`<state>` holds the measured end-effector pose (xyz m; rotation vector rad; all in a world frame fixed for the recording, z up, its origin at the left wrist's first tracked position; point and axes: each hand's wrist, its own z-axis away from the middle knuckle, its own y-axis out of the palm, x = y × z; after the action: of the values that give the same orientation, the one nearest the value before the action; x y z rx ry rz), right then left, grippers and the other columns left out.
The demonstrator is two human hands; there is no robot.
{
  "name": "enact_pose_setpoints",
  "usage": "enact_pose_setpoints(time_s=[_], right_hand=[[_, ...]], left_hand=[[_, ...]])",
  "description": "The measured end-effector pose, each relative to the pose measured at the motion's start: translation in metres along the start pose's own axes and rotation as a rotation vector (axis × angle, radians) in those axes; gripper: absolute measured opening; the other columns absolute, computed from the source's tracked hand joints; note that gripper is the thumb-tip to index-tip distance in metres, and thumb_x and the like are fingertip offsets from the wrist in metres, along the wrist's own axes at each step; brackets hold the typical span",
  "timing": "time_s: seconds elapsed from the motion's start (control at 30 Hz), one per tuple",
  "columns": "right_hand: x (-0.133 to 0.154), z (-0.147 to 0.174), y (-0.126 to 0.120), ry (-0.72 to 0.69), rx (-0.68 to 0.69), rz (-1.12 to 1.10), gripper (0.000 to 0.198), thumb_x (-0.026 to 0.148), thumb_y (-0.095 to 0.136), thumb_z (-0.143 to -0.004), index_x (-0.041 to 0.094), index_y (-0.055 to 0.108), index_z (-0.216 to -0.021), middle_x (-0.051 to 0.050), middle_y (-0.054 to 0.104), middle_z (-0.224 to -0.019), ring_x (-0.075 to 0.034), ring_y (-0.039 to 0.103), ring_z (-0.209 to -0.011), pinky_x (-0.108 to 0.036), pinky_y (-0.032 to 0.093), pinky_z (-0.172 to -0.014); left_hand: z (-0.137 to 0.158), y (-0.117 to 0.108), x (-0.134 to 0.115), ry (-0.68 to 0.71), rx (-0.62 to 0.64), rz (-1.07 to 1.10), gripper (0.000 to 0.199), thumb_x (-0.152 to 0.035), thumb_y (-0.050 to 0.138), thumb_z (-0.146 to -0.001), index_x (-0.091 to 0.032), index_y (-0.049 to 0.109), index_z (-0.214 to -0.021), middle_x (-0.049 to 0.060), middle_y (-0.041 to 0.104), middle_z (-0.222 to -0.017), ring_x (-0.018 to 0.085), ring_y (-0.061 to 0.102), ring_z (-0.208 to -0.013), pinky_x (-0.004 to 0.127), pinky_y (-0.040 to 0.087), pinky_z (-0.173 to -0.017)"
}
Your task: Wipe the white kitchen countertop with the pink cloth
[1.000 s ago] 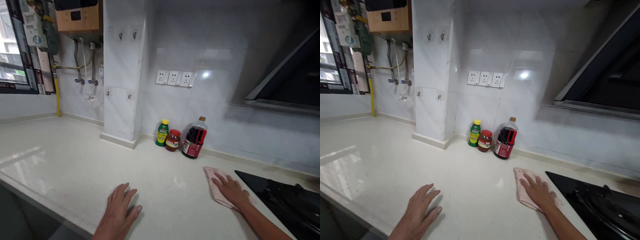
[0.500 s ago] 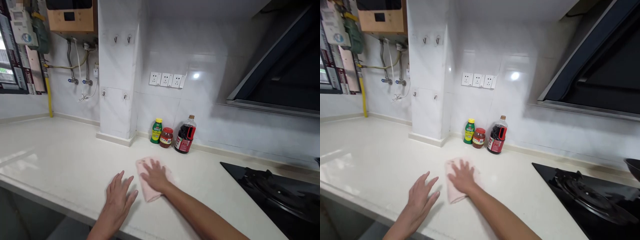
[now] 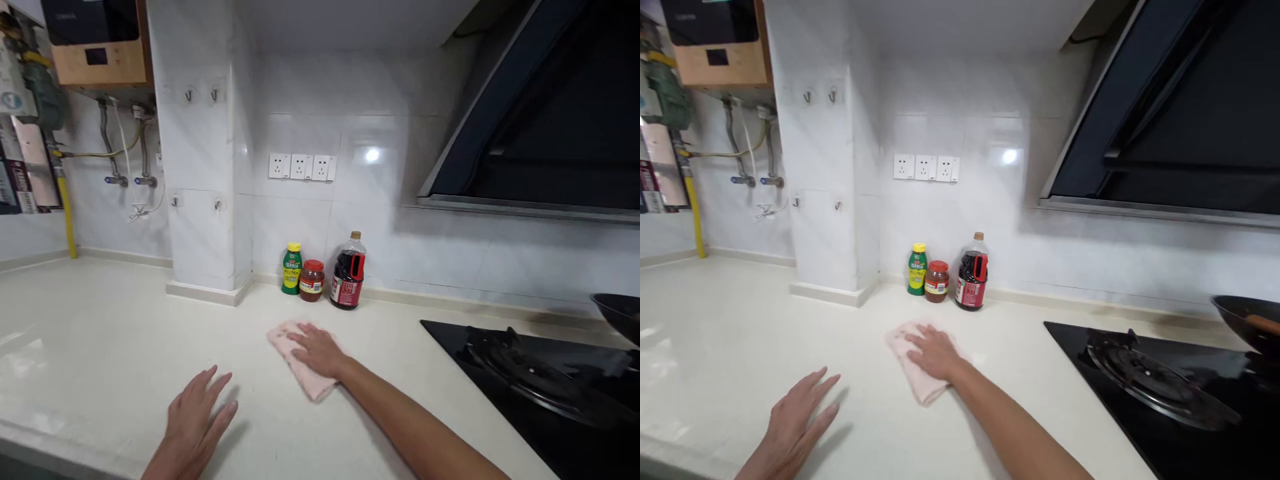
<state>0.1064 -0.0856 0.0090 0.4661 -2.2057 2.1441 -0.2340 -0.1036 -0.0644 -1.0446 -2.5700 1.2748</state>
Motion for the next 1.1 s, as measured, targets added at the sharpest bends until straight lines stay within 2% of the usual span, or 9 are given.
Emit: enact_pose_setpoints(time_s=[0.13,0.23,0.33,0.43,0.53,0.63,0.77,0.97,1.1], right_hand=[[-0.104,0.015,-0.016,0.327,-0.105,0.056,0.060,0.059,0.042,-0.100,0.030,0.035,-0.152,-0.008,0.022,-0.163,-0.035,0.019,-0.148,-0.063,0.020,-0.117],[-0.167,0.042,-0.024,0.506,-0.191,0.097,0.059,0.055,0.053,-0.098,0.026,0.041,-0.148,-0.010,0.029,-0.159,-0.036,0.028,-0.143,-0.065,0.024,-0.116],[-0.211,0.077,-0.031,0.631,-0.260,0.134,0.055,0.051,0.057,-0.097,0.025,0.044,-0.144,-0.011,0.035,-0.155,-0.035,0.035,-0.140,-0.065,0.028,-0.114],[-0.233,0.109,-0.035,0.680,-0.298,0.167,0.053,0.049,0.057,-0.097,0.025,0.046,-0.143,-0.011,0.039,-0.152,-0.033,0.040,-0.136,-0.063,0.032,-0.113],[-0.233,0.136,-0.034,0.651,-0.305,0.184,0.053,0.050,0.057,-0.097,0.024,0.047,-0.142,-0.011,0.041,-0.151,-0.032,0.041,-0.135,-0.060,0.034,-0.112],[-0.215,0.169,-0.025,0.620,-0.290,0.188,0.055,0.054,0.050,-0.099,0.025,0.044,-0.145,-0.011,0.038,-0.154,-0.033,0.037,-0.139,-0.059,0.033,-0.112],[-0.173,0.238,-0.007,0.591,-0.246,0.188,0.056,0.063,0.032,-0.101,0.038,0.037,-0.150,-0.008,0.030,-0.160,-0.031,0.025,-0.147,-0.053,0.029,-0.115],[-0.104,0.350,0.022,0.574,-0.205,0.143,0.061,0.073,0.025,-0.097,0.048,0.026,-0.152,0.007,0.014,-0.165,-0.025,0.009,-0.152,-0.050,0.018,-0.121],[-0.086,0.358,0.022,0.651,-0.189,0.148,0.064,0.074,0.025,-0.095,0.046,0.029,-0.152,0.007,0.013,-0.165,-0.026,0.008,-0.152,-0.051,0.017,-0.121]], left_hand=[[-0.003,-0.003,0.007,0.077,0.127,-0.003,0.040,-0.054,0.045,-0.097,-0.037,0.067,-0.125,0.003,0.066,-0.135,0.026,0.059,-0.126,0.043,0.052,-0.099],[-0.006,-0.001,0.015,0.036,0.156,-0.011,0.042,-0.060,0.044,-0.094,-0.039,0.070,-0.120,0.001,0.068,-0.132,0.027,0.062,-0.122,0.045,0.054,-0.097],[-0.010,0.007,0.025,-0.019,0.130,0.007,0.045,-0.065,0.045,-0.091,-0.038,0.074,-0.114,0.001,0.069,-0.129,0.028,0.064,-0.119,0.045,0.052,-0.100],[-0.013,0.016,0.032,-0.050,0.120,0.040,0.048,-0.067,0.044,-0.090,-0.036,0.076,-0.108,0.003,0.070,-0.127,0.029,0.064,-0.119,0.047,0.048,-0.106],[-0.017,0.016,0.030,-0.101,0.135,0.055,0.050,-0.067,0.042,-0.089,-0.035,0.076,-0.108,0.003,0.070,-0.128,0.030,0.062,-0.122,0.049,0.045,-0.108],[-0.022,0.009,0.023,-0.114,0.190,0.053,0.051,-0.069,0.044,-0.085,-0.035,0.076,-0.108,0.002,0.070,-0.128,0.030,0.062,-0.122,0.049,0.045,-0.107],[-0.026,-0.001,0.010,-0.102,0.230,0.021,0.051,-0.064,0.045,-0.083,-0.033,0.076,-0.109,0.004,0.070,-0.129,0.031,0.061,-0.122,0.049,0.047,-0.102],[-0.021,-0.005,-0.002,-0.008,0.252,-0.024,0.051,-0.059,0.045,-0.086,-0.029,0.073,-0.116,0.009,0.065,-0.135,0.031,0.056,-0.127,0.049,0.042,-0.104],[-0.020,-0.008,-0.009,0.007,0.269,-0.046,0.049,-0.055,0.043,-0.089,-0.029,0.072,-0.117,0.010,0.064,-0.136,0.032,0.055,-0.128,0.050,0.042,-0.103]])
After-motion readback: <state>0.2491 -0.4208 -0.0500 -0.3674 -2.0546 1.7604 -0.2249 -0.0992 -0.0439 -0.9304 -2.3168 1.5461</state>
